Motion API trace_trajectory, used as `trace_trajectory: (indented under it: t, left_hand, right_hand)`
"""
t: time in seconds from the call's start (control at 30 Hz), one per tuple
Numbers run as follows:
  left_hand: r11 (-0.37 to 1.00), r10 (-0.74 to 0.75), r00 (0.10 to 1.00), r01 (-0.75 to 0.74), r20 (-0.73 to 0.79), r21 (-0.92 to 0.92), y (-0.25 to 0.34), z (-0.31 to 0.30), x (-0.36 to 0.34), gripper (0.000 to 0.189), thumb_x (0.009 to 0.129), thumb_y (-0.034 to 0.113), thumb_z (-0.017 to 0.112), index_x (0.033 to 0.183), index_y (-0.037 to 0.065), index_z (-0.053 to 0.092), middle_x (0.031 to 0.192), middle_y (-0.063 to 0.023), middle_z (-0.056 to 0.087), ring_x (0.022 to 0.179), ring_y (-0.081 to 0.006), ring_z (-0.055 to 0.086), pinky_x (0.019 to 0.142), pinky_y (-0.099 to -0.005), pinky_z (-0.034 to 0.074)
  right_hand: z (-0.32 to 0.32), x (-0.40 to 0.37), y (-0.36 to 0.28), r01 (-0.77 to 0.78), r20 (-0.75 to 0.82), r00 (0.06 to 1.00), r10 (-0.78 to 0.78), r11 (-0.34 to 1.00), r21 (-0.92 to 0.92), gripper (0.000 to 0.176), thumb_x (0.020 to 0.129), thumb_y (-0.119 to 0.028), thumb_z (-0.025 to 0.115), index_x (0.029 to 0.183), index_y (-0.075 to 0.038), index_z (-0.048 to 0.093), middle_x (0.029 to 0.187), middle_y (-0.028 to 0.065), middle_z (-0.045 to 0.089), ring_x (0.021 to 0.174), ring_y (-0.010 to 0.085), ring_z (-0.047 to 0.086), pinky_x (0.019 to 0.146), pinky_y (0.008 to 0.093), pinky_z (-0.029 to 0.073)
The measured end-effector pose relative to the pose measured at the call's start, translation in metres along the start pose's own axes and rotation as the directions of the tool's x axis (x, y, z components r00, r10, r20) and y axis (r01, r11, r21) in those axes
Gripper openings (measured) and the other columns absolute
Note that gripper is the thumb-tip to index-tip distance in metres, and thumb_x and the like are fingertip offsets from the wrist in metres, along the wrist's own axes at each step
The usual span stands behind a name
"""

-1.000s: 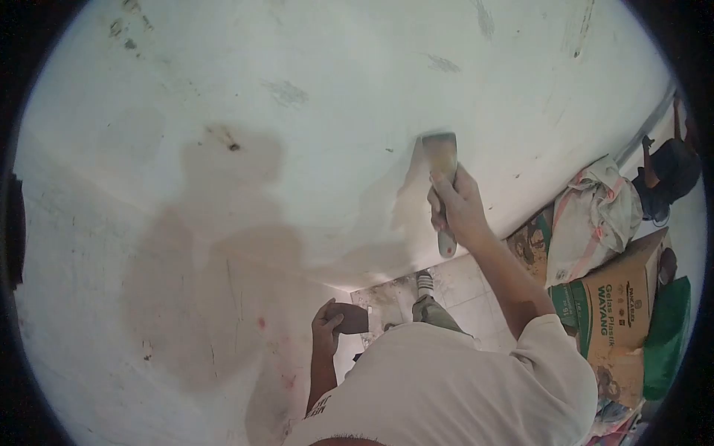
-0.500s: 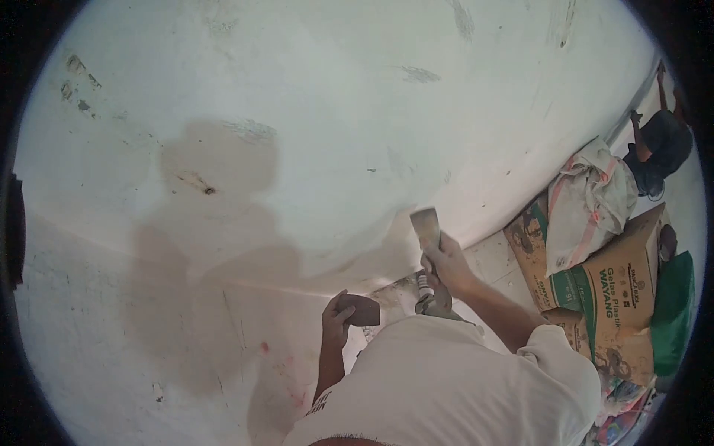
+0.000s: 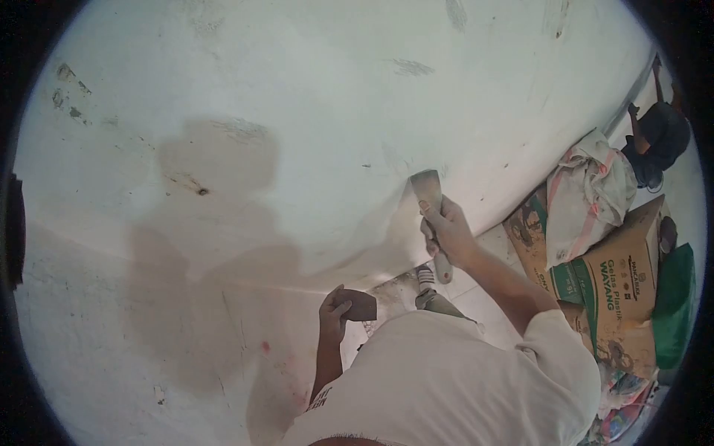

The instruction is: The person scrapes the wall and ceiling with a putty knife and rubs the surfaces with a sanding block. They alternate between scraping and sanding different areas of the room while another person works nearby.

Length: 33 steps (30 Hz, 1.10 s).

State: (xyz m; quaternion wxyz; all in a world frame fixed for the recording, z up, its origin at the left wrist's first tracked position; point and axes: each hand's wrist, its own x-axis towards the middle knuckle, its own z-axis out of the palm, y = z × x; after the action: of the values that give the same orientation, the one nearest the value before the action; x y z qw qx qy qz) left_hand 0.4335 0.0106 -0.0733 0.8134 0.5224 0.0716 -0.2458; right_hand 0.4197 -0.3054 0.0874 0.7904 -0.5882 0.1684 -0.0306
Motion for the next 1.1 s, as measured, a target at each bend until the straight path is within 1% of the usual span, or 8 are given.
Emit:
trace_trajectory:
  t: [0.23, 0.37, 0.47, 0.6, 0.7, 0.83, 0.97, 1.1]
  left_hand:
    - [0.999, -0.003, 1.000, 0.002, -0.024, -0.036, -0.006, -0.002, -0.009, 0.054, 0.080, -0.010, 0.061, 0.131, -0.006, 0.046, 0.115, -0.0143, 0.059, 0.105, -0.0227, 0.059, 0.094, -0.0345, 0.050]
    - [1.000, -0.024, 1.000, 0.024, -0.011, -0.019, -0.010, -0.002, -0.016, 0.054, 0.079, -0.010, 0.061, 0.131, -0.006, 0.045, 0.115, -0.0143, 0.059, 0.105, -0.0227, 0.059, 0.094, -0.0343, 0.049]
    - [0.999, 0.000, 1.000, -0.001, -0.028, -0.040, -0.016, -0.007, -0.018, 0.052, 0.079, -0.010, 0.063, 0.129, -0.004, 0.050, 0.113, -0.0133, 0.062, 0.103, -0.0209, 0.061, 0.091, -0.0326, 0.052]
    - [0.996, 0.014, 0.999, -0.018, -0.049, -0.083, -0.017, -0.013, -0.027, 0.051, 0.079, -0.010, 0.062, 0.128, -0.005, 0.049, 0.114, -0.0129, 0.060, 0.103, -0.0208, 0.061, 0.091, -0.0326, 0.052]
    - [0.997, -0.026, 0.996, 0.019, -0.084, -0.080, -0.020, -0.020, -0.039, 0.051, 0.079, -0.011, 0.062, 0.128, -0.005, 0.049, 0.114, -0.0131, 0.060, 0.104, -0.0210, 0.060, 0.091, -0.0325, 0.051]
    - [0.995, -0.054, 0.995, 0.047, -0.082, -0.085, -0.029, -0.029, -0.050, 0.052, 0.079, -0.010, 0.061, 0.129, -0.005, 0.048, 0.114, -0.0134, 0.060, 0.104, -0.0213, 0.060, 0.091, -0.0325, 0.051]
    - [0.995, -0.042, 0.994, 0.033, -0.097, -0.096, -0.036, -0.037, -0.058, 0.052, 0.080, -0.009, 0.062, 0.129, -0.005, 0.048, 0.115, -0.0139, 0.060, 0.104, -0.0217, 0.060, 0.092, -0.0327, 0.050]
    - [0.993, -0.067, 0.995, 0.059, -0.078, -0.105, -0.044, -0.042, -0.064, 0.053, 0.079, -0.009, 0.064, 0.129, -0.004, 0.049, 0.115, -0.0134, 0.060, 0.104, -0.0220, 0.060, 0.093, -0.0329, 0.050]
  right_hand:
    - [-0.004, -0.030, 0.036, -0.117, -0.047, 0.992, 0.119, 0.992, 0.045, 0.025, 0.099, -0.032, 0.048, 0.093, -0.011, 0.039, 0.058, 0.0006, 0.043, 0.035, 0.0103, 0.038, 0.033, 0.0249, 0.036]
    - [0.003, 0.008, -0.020, 0.168, -0.045, 0.984, -0.172, 0.982, -0.081, 0.023, 0.100, -0.031, 0.047, 0.093, -0.009, 0.040, 0.057, 0.0003, 0.042, 0.034, 0.0103, 0.039, 0.032, 0.0245, 0.036]
    - [0.016, -0.004, -0.045, 0.210, -0.054, 0.976, -0.209, 0.977, 0.021, 0.025, 0.099, -0.033, 0.049, 0.095, -0.009, 0.041, 0.058, 0.0002, 0.042, 0.034, 0.0104, 0.040, 0.032, 0.0246, 0.036]
    - [0.018, -0.030, 0.014, -0.040, -0.034, 0.999, 0.040, 0.999, -0.015, 0.028, 0.097, -0.032, 0.051, 0.092, -0.005, 0.044, 0.058, 0.0025, 0.045, 0.034, 0.0097, 0.041, 0.032, 0.0231, 0.036]
    - [0.013, 0.001, -0.013, 0.059, -0.112, 0.991, -0.072, 0.991, -0.120, 0.031, 0.096, -0.036, 0.053, 0.091, -0.009, 0.040, 0.058, 0.0006, 0.043, 0.035, 0.0104, 0.041, 0.033, 0.0240, 0.037]
    - [0.032, -0.012, -0.034, 0.155, -0.068, 0.986, -0.155, 0.988, -0.003, 0.029, 0.096, -0.034, 0.053, 0.092, -0.009, 0.041, 0.059, 0.0008, 0.043, 0.037, 0.0109, 0.043, 0.034, 0.0245, 0.037]
    - [0.012, -0.028, 0.051, -0.124, 0.002, 0.992, 0.124, 0.992, 0.017, 0.018, 0.096, -0.025, 0.051, 0.096, -0.008, 0.043, 0.060, 0.0019, 0.043, 0.037, 0.0121, 0.042, 0.034, 0.0264, 0.039]
    - [0.024, 0.001, -0.039, 0.182, -0.054, 0.981, -0.187, 0.980, -0.086, 0.022, 0.098, -0.029, 0.049, 0.091, -0.009, 0.040, 0.060, 0.0010, 0.043, 0.038, 0.0107, 0.042, 0.035, 0.0252, 0.038]
